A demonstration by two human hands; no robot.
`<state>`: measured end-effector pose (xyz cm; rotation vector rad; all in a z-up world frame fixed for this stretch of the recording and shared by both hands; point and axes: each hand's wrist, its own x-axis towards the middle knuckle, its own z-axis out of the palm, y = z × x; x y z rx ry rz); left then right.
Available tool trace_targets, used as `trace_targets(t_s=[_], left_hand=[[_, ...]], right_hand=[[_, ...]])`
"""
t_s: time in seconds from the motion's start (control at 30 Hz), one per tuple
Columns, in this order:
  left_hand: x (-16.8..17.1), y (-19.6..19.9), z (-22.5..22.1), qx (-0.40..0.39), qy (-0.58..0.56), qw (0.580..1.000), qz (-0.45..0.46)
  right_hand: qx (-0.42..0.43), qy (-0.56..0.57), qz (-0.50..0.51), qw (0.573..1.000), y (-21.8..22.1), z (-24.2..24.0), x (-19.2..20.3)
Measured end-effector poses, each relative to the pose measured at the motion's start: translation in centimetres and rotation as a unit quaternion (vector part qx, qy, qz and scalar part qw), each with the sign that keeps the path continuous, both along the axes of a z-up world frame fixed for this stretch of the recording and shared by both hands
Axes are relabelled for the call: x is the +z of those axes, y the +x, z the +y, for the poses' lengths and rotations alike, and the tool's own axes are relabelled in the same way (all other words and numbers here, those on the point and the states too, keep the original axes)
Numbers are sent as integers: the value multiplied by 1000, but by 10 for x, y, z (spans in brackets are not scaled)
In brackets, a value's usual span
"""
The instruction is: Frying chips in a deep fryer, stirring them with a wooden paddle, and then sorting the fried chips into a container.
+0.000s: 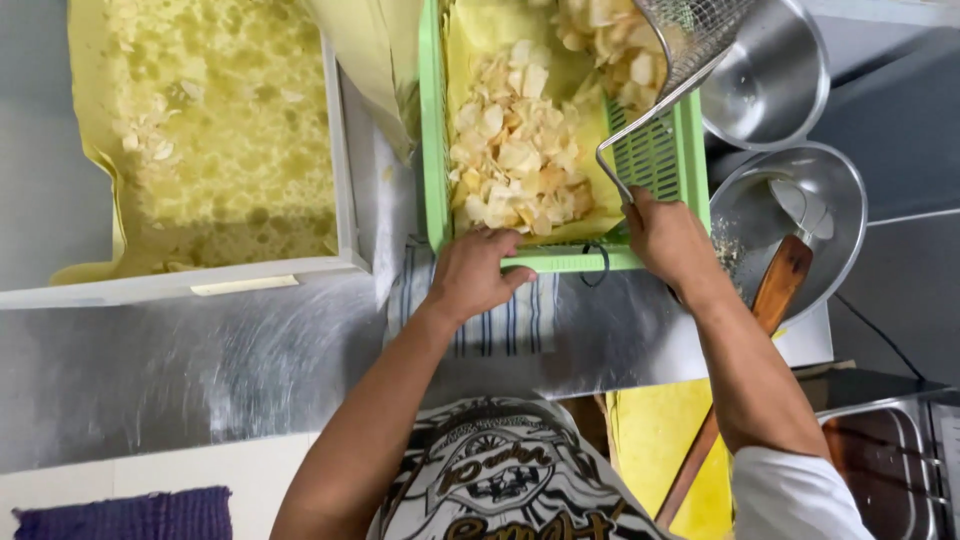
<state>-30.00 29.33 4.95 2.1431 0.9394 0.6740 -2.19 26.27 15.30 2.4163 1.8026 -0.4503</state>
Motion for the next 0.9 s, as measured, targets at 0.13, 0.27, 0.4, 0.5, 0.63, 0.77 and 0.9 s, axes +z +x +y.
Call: trace_targets(t_s=[0.13,0.27,0.4,0.5,0.63,0.77,0.9], left_hand=[[-9,7,-2,6,4,1000,10],[-5,3,-10,3,10,1000,1],[-4,0,-1,6,20,1000,-17],[-4,3,2,4,37,999,-11],[2,-1,-4,12,18,1000,-16],[3,0,-1,15,26,1000,-6],[8,-3,-2,8,12,1000,-9]], right_hand=[[-4,-1,-27,1000,15,22,-12],[-3,3,-31,1000,9,28,0],[1,50,-22,999,-18,33,31],[15,32,-45,998,-8,25,23],[42,60,-106,992,7,-1,12],[16,73,-98,992,0,-20,6],[16,68,-134,988,11,-42,17]])
